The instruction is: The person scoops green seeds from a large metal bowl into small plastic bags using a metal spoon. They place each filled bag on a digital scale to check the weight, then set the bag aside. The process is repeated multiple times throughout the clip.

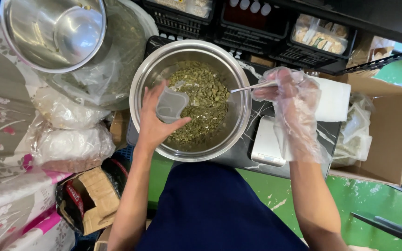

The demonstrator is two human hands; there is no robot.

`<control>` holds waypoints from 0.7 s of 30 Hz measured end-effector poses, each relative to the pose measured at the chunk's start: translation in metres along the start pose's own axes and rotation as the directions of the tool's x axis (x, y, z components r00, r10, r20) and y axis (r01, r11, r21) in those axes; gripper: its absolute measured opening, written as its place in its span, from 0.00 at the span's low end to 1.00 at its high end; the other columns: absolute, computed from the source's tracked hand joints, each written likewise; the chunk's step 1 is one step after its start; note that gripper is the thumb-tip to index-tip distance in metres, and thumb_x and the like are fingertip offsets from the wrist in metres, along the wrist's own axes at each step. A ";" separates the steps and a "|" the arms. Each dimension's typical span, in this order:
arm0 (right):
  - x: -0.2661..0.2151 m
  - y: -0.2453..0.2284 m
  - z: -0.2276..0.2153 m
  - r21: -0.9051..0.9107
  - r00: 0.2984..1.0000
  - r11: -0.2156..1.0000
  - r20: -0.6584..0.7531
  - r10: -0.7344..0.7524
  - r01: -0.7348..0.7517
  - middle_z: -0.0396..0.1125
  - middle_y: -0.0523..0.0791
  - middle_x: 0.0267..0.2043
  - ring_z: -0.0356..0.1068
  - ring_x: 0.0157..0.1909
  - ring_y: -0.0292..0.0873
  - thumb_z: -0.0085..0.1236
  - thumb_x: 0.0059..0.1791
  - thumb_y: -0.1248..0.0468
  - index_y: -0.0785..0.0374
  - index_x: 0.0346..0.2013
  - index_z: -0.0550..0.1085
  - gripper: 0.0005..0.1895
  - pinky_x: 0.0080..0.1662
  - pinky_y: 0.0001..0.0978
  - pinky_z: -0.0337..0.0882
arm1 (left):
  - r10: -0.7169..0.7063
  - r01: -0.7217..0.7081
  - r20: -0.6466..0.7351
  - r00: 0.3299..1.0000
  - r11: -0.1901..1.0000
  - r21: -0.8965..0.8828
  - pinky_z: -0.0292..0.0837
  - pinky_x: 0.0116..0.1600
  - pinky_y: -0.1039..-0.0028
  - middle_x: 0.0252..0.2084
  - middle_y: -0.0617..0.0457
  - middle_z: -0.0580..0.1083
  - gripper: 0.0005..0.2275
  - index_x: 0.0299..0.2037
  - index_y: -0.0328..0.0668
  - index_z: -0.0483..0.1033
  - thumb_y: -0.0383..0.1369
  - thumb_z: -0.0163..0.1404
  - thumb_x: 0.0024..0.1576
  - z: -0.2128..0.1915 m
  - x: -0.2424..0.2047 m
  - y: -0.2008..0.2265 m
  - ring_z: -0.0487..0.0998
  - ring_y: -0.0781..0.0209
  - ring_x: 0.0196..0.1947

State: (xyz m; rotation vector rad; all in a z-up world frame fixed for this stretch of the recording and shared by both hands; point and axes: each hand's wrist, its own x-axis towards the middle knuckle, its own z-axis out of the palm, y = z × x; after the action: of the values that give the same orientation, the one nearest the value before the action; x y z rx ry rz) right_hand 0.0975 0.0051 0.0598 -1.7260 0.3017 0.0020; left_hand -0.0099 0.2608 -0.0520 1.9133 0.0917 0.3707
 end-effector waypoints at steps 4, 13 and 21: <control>-0.010 -0.004 -0.008 0.095 0.981 0.988 0.137 -0.135 0.122 0.76 0.56 0.33 0.82 0.31 0.50 0.54 0.57 0.53 0.63 0.31 0.77 0.18 0.37 0.39 0.87 | -0.081 0.078 0.091 0.993 0.996 0.031 0.54 0.74 0.35 0.67 0.34 0.70 0.50 0.72 0.40 0.64 0.44 0.77 0.38 0.014 0.005 0.004 0.70 0.29 0.67; -0.018 0.009 -0.014 0.169 0.602 0.691 0.377 -0.704 0.703 0.76 0.58 0.39 0.80 0.45 0.61 0.55 0.57 0.66 0.69 0.42 0.77 0.08 0.49 0.52 0.83 | -0.100 0.099 0.132 0.986 0.995 0.012 0.65 0.67 0.33 0.67 0.38 0.70 0.46 0.72 0.45 0.66 0.43 0.75 0.41 0.033 0.009 -0.003 0.71 0.29 0.65; 0.011 0.076 -0.003 -0.110 0.857 0.906 0.386 -0.341 0.410 0.72 0.45 0.22 0.73 0.30 0.41 0.49 0.60 0.61 0.65 0.42 0.79 0.13 0.39 0.36 0.73 | -0.073 0.065 -0.087 0.994 0.994 -0.088 0.59 0.74 0.42 0.67 0.41 0.71 0.43 0.73 0.44 0.66 0.38 0.74 0.46 0.003 -0.007 -0.010 0.69 0.38 0.69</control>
State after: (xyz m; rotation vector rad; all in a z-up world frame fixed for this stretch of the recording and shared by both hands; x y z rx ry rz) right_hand 0.0927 -0.0109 -0.0148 -1.9083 -0.3236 0.0602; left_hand -0.0146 0.2596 -0.0638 1.8045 0.1984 0.4077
